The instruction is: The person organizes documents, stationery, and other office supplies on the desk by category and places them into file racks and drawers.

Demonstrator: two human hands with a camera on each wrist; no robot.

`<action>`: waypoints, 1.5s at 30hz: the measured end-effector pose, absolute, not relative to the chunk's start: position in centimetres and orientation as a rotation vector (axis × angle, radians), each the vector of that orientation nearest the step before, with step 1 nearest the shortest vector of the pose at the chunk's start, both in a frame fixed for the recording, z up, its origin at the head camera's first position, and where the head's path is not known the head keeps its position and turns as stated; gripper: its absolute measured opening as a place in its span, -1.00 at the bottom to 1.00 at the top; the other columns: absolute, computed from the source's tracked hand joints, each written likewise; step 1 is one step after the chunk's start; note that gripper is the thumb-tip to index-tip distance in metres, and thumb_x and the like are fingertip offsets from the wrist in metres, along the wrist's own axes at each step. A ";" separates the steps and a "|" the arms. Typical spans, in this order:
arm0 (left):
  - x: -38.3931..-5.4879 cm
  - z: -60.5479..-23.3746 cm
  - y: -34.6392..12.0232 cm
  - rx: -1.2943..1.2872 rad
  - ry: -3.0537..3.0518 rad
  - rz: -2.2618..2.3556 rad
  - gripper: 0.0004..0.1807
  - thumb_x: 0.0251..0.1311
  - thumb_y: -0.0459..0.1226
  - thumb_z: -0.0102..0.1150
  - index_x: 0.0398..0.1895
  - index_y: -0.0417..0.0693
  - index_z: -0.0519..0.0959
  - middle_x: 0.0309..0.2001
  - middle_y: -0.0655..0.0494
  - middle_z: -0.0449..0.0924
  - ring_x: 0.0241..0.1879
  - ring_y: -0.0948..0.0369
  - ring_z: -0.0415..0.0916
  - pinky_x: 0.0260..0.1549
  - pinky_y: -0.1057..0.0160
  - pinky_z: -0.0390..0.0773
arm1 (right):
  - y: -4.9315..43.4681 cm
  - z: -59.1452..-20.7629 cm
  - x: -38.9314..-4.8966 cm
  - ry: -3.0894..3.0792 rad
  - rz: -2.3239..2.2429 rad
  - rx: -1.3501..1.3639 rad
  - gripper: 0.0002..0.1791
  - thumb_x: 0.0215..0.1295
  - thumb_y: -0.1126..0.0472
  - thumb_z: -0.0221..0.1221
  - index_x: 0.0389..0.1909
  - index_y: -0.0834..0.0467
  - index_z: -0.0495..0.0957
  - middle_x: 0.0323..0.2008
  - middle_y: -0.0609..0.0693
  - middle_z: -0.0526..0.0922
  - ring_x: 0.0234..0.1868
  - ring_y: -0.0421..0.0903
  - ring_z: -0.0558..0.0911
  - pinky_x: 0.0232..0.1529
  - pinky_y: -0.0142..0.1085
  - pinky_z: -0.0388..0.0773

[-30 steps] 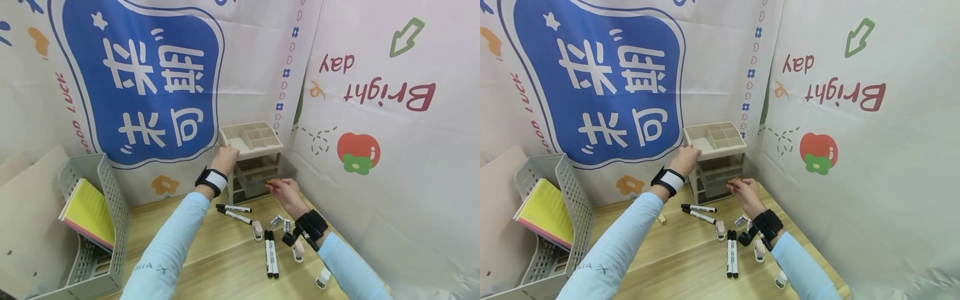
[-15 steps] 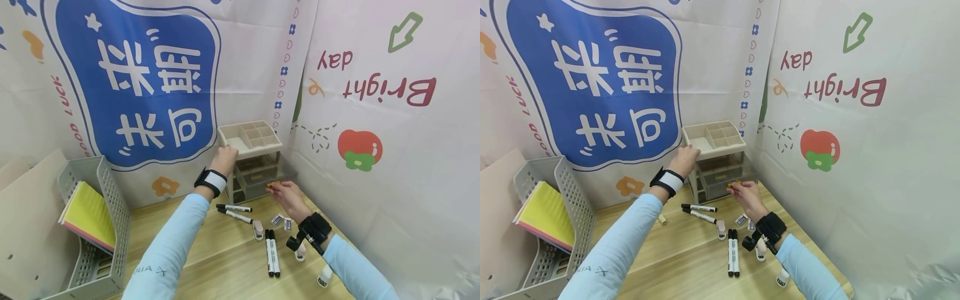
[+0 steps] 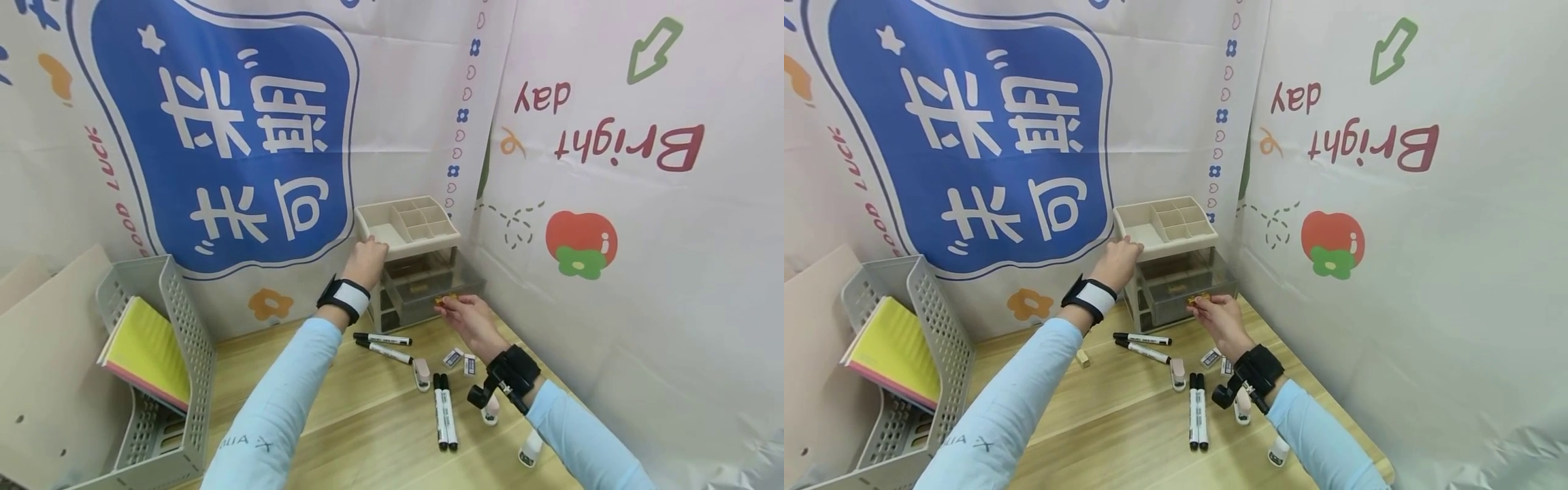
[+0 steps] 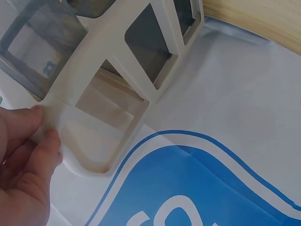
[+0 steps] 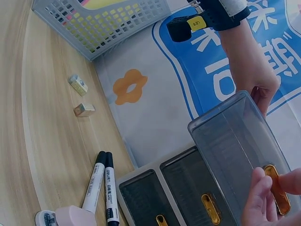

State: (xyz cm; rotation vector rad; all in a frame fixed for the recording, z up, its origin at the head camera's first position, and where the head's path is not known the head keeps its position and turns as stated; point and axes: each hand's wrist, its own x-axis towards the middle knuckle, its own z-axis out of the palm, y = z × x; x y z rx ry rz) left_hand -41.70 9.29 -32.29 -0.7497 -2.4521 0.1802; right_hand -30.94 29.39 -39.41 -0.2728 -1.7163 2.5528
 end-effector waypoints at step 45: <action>-31.5 -41.3 8.4 -0.695 -2.349 -1.344 -0.65 0.24 -0.09 0.11 -0.08 -0.16 0.55 -0.16 -0.01 0.67 -0.19 0.17 0.64 -0.20 0.29 0.60 | 36.7 -47.3 -32.4 -3.139 1.001 -0.103 -0.46 0.01 0.23 0.33 0.02 0.37 0.45 -0.12 0.19 0.56 -0.41 -0.10 0.51 -0.32 -0.24 0.51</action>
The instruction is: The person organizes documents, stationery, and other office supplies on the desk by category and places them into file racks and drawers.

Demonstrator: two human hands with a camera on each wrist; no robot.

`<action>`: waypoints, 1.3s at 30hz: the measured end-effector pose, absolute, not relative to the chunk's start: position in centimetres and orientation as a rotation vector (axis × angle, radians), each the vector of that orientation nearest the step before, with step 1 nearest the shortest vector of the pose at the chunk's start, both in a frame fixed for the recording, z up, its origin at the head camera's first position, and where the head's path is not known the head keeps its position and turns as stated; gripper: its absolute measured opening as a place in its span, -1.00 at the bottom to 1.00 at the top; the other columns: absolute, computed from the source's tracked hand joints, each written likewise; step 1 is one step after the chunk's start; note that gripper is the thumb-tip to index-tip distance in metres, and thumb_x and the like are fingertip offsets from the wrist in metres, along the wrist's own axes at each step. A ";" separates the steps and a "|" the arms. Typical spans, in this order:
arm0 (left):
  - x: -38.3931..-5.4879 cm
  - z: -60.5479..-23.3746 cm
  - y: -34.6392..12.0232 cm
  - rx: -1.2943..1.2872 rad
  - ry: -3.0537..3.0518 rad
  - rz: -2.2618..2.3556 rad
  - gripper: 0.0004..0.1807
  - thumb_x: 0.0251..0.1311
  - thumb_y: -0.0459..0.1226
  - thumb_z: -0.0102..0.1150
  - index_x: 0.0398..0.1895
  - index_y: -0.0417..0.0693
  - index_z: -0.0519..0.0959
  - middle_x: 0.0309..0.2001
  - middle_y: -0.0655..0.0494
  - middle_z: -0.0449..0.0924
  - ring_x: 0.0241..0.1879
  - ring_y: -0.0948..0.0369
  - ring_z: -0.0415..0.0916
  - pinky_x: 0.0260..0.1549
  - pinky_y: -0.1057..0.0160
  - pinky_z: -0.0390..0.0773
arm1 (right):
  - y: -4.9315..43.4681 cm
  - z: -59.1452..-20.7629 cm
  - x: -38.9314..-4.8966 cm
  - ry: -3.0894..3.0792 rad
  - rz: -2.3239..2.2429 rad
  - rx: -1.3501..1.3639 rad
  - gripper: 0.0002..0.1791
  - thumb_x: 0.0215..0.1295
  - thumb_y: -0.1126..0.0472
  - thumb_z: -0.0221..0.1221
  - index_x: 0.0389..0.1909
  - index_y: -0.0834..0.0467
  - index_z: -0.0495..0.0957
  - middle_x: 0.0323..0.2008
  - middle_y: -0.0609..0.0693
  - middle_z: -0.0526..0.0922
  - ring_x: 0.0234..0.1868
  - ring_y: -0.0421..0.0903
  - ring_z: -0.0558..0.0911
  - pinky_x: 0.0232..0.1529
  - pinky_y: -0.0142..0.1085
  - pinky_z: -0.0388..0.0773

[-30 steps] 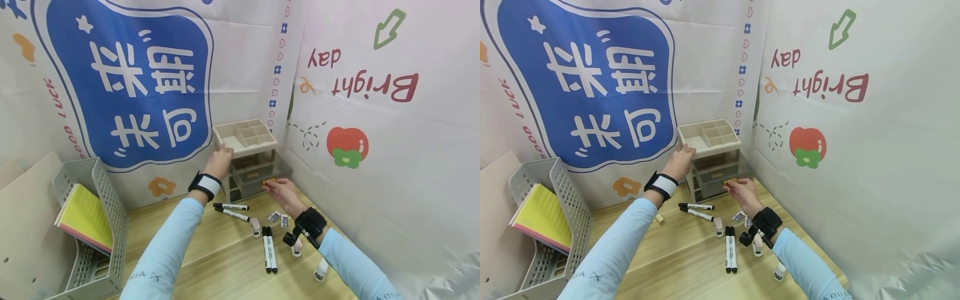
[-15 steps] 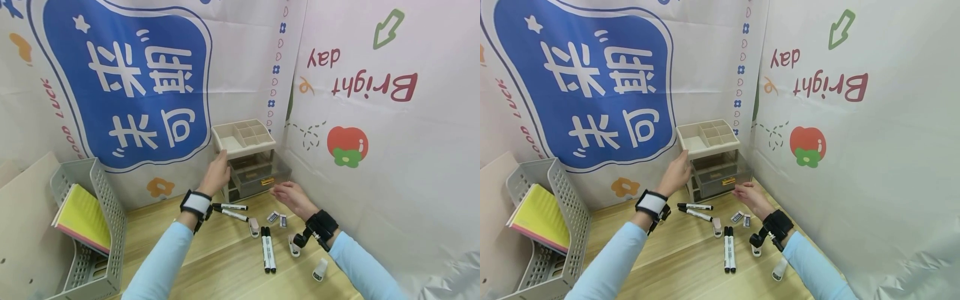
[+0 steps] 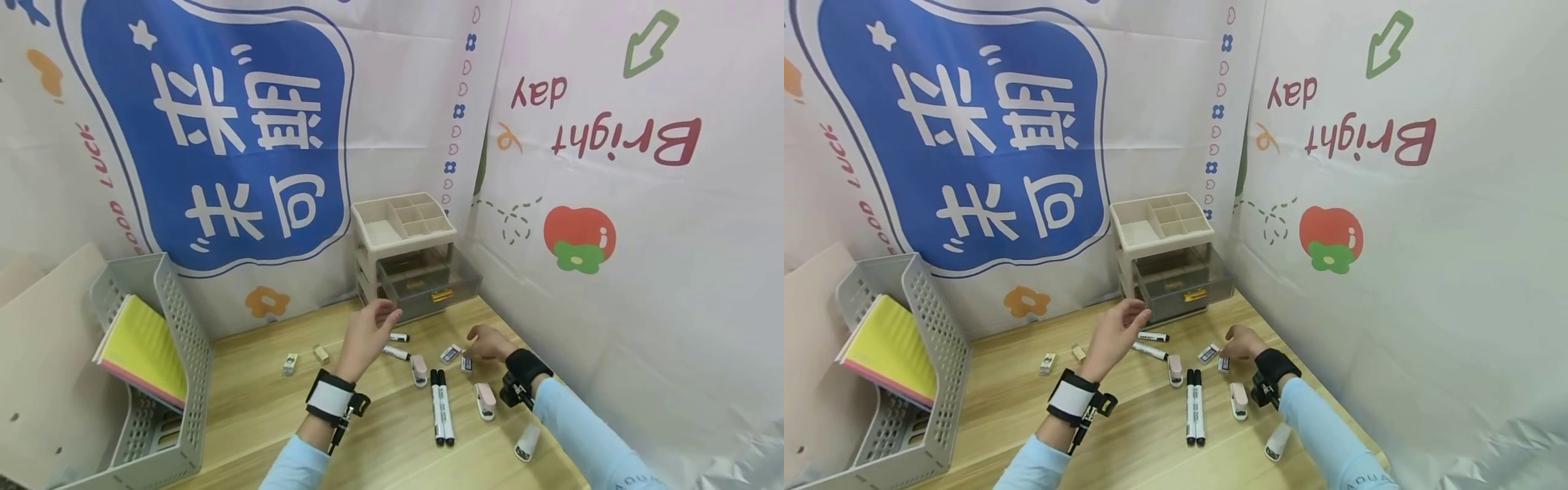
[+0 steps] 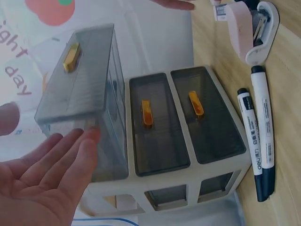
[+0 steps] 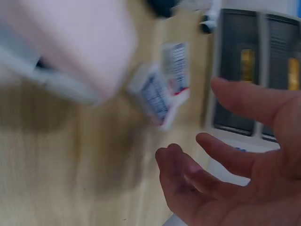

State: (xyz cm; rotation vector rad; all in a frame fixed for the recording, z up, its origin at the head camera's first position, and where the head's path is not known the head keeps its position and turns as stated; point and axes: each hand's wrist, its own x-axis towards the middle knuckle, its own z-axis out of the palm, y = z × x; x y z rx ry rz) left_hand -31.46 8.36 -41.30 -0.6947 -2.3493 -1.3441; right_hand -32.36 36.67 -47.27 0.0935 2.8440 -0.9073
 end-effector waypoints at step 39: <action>-31.9 -41.3 9.6 -0.606 -2.307 -1.067 -0.93 0.09 -0.31 0.27 -0.36 -0.08 0.58 -0.44 0.11 0.65 -0.49 0.32 0.56 -0.55 0.49 0.49 | 33.5 -38.0 -27.7 2.632 -1.447 -0.543 -0.75 0.11 0.36 0.24 -0.18 0.33 0.47 -0.34 0.14 0.62 -0.33 -0.06 0.60 -0.26 -0.23 0.61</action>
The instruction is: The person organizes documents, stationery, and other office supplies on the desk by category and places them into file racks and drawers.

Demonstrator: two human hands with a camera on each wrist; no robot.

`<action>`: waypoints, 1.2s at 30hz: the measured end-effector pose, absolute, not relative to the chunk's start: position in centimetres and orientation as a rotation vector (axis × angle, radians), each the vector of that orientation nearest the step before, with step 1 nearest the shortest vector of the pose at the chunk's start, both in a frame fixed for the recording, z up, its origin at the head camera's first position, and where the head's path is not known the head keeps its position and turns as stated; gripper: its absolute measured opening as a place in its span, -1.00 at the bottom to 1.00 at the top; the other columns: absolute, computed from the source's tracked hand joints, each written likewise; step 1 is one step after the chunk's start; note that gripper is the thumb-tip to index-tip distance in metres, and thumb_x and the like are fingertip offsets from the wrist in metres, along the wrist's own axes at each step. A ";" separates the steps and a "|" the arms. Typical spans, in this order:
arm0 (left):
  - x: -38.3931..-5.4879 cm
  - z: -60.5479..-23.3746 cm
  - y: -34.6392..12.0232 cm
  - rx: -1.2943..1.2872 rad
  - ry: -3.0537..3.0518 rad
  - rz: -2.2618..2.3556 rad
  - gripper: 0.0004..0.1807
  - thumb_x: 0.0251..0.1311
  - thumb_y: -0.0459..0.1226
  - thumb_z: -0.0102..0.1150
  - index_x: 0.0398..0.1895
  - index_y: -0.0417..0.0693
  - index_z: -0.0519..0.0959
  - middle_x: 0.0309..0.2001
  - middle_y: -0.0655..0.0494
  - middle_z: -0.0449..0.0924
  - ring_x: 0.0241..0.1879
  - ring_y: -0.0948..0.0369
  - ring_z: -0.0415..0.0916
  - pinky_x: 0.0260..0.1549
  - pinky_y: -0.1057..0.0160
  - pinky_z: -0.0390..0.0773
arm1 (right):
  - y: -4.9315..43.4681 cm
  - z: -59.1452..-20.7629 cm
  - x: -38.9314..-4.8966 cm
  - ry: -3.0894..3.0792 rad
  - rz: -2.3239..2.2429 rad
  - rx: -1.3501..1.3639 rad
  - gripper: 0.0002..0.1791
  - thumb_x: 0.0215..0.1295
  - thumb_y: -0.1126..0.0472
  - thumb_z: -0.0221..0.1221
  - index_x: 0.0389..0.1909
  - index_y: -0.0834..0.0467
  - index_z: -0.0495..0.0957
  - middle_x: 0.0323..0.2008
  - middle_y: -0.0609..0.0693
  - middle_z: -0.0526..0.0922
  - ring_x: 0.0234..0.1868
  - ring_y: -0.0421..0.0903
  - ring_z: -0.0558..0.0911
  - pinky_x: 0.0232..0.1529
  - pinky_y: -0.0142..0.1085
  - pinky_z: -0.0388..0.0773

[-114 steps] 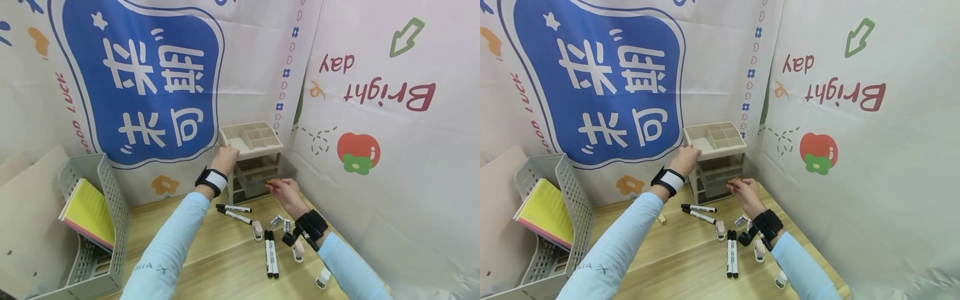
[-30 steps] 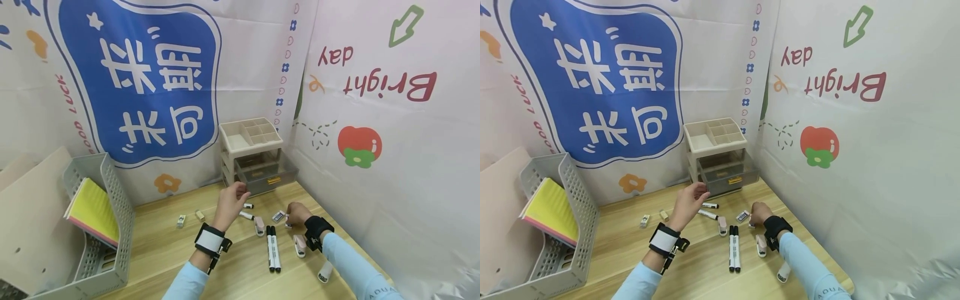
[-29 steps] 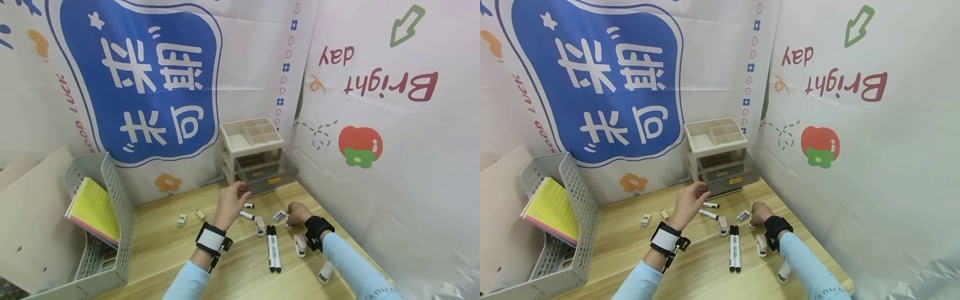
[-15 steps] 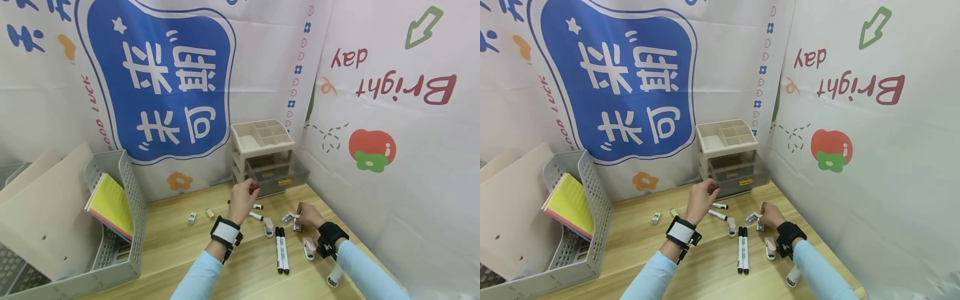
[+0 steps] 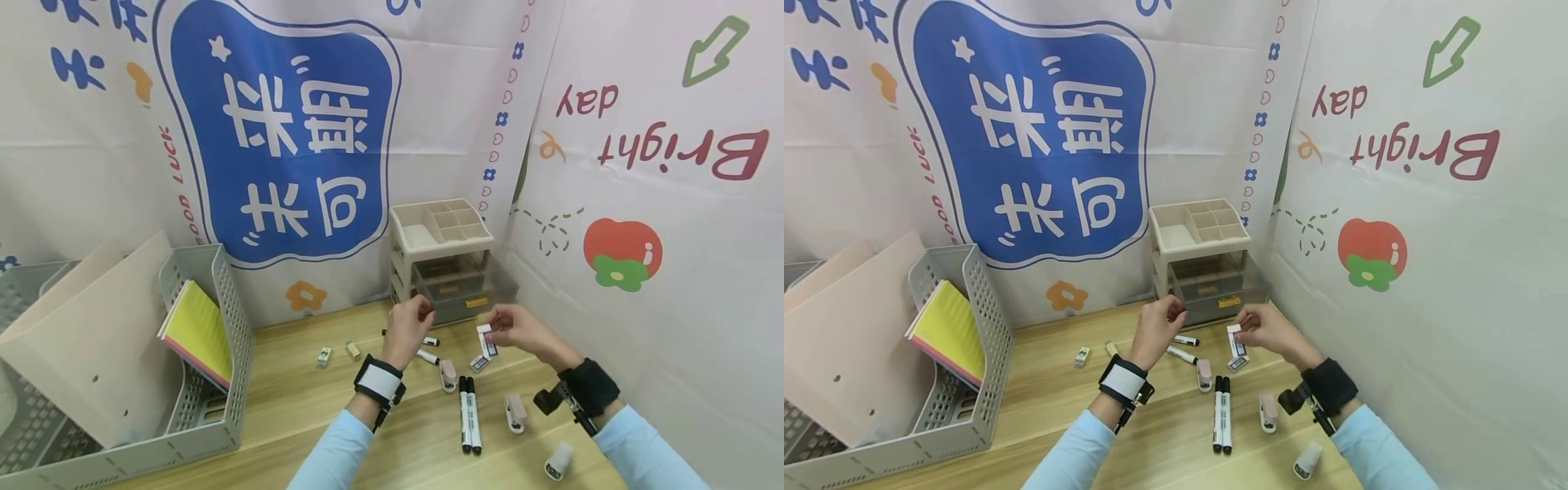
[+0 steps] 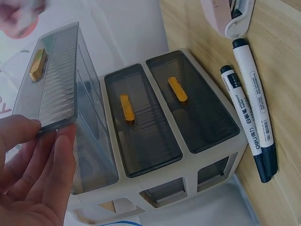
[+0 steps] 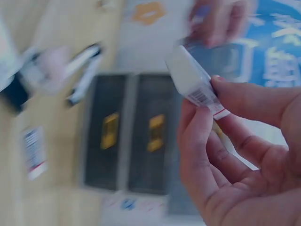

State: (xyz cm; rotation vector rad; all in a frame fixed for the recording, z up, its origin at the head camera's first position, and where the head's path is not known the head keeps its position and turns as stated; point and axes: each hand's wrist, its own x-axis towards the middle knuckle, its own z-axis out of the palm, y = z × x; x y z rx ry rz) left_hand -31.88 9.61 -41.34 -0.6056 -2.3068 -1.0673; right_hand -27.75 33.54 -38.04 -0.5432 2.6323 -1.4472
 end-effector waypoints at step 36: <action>-32.2 -41.5 9.5 -0.580 -2.319 -1.079 -0.94 0.08 -0.31 0.28 -0.37 -0.05 0.60 -0.45 0.13 0.66 -0.50 0.35 0.57 -0.58 0.52 0.48 | 23.2 -33.5 -38.2 2.930 -0.565 -0.510 -0.86 0.00 0.47 0.13 -0.47 0.17 0.53 -0.49 -0.01 0.51 -0.53 -0.14 0.38 -0.53 -0.39 0.28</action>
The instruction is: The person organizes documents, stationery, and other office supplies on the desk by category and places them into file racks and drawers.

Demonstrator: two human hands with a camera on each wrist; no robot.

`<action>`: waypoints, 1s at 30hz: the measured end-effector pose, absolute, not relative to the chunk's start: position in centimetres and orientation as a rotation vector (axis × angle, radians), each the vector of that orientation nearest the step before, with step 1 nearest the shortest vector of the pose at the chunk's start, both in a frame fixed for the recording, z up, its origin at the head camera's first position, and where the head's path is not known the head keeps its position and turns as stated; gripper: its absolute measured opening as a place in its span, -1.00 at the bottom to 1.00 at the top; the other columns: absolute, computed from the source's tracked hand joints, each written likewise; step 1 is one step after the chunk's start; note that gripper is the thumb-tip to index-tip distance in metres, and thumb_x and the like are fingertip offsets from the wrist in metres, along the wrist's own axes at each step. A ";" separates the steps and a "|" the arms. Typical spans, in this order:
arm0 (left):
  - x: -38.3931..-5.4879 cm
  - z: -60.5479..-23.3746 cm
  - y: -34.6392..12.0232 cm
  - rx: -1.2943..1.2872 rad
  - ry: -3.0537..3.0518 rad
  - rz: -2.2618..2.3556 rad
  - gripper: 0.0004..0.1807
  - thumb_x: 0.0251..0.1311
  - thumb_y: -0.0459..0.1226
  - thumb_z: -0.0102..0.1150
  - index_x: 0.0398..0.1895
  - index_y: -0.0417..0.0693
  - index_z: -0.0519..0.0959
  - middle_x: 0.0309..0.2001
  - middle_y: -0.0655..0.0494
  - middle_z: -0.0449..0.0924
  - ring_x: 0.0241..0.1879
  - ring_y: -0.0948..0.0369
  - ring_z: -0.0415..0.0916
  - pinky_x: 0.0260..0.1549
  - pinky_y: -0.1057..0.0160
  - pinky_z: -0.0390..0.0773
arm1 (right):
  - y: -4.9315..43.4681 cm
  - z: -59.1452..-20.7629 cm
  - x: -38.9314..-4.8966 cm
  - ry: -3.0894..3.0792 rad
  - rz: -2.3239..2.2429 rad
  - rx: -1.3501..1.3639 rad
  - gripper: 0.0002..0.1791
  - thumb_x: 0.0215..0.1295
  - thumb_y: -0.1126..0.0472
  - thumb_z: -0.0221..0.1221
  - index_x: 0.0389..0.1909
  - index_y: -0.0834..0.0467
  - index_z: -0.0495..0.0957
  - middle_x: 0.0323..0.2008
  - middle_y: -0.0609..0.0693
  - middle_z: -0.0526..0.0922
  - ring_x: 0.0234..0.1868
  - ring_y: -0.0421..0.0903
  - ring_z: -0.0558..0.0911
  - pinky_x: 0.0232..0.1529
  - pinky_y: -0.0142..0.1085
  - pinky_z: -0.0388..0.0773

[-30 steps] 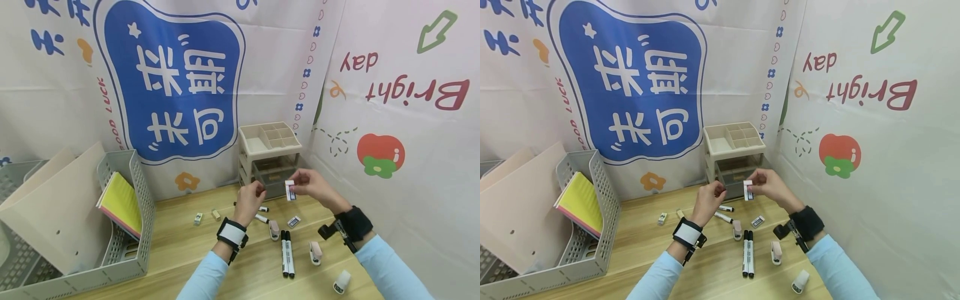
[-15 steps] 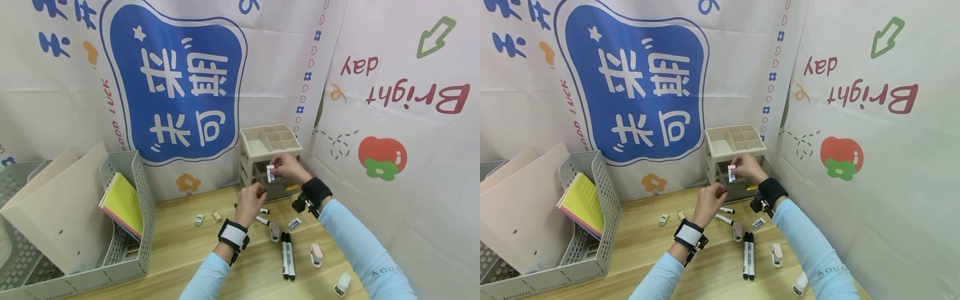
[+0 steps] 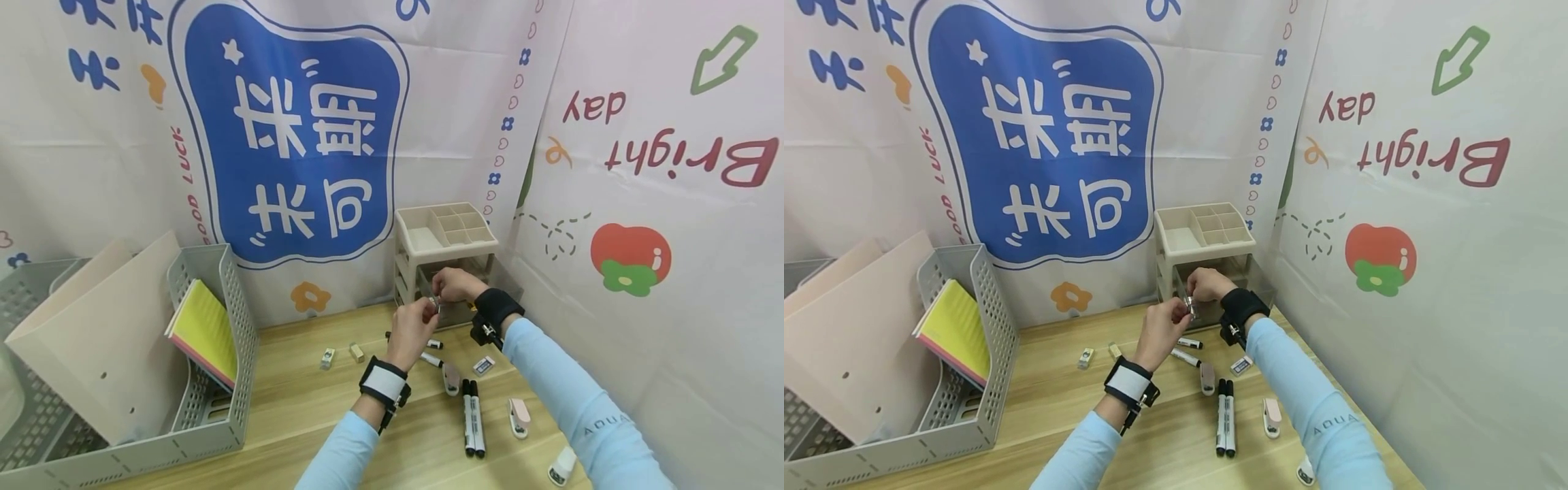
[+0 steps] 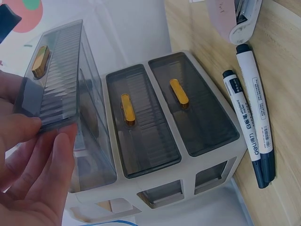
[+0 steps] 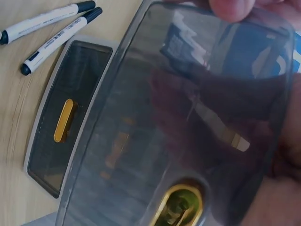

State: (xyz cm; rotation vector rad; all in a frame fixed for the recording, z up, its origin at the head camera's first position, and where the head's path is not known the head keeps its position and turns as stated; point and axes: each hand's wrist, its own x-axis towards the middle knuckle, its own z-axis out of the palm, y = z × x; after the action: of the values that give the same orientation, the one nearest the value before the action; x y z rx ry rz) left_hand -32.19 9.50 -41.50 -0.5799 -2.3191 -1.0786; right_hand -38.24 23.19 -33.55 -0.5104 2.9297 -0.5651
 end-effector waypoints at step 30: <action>-32.0 -41.3 9.5 -0.594 -2.334 -1.111 -0.90 0.09 -0.31 0.27 -0.32 -0.08 0.61 -0.41 0.09 0.68 -0.45 0.30 0.60 -0.51 0.47 0.52 | 30.2 -32.5 -31.5 3.206 -1.528 -0.370 -0.79 0.22 0.32 0.13 -0.13 0.26 0.48 -0.27 0.18 0.62 -0.32 0.00 0.61 -0.36 -0.26 0.58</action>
State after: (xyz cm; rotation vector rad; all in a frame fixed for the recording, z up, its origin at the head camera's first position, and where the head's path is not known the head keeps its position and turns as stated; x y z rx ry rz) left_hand -32.04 9.50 -41.31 -0.5938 -2.3338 -1.1111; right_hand -31.54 30.24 -32.54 -0.3704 3.2057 -1.5277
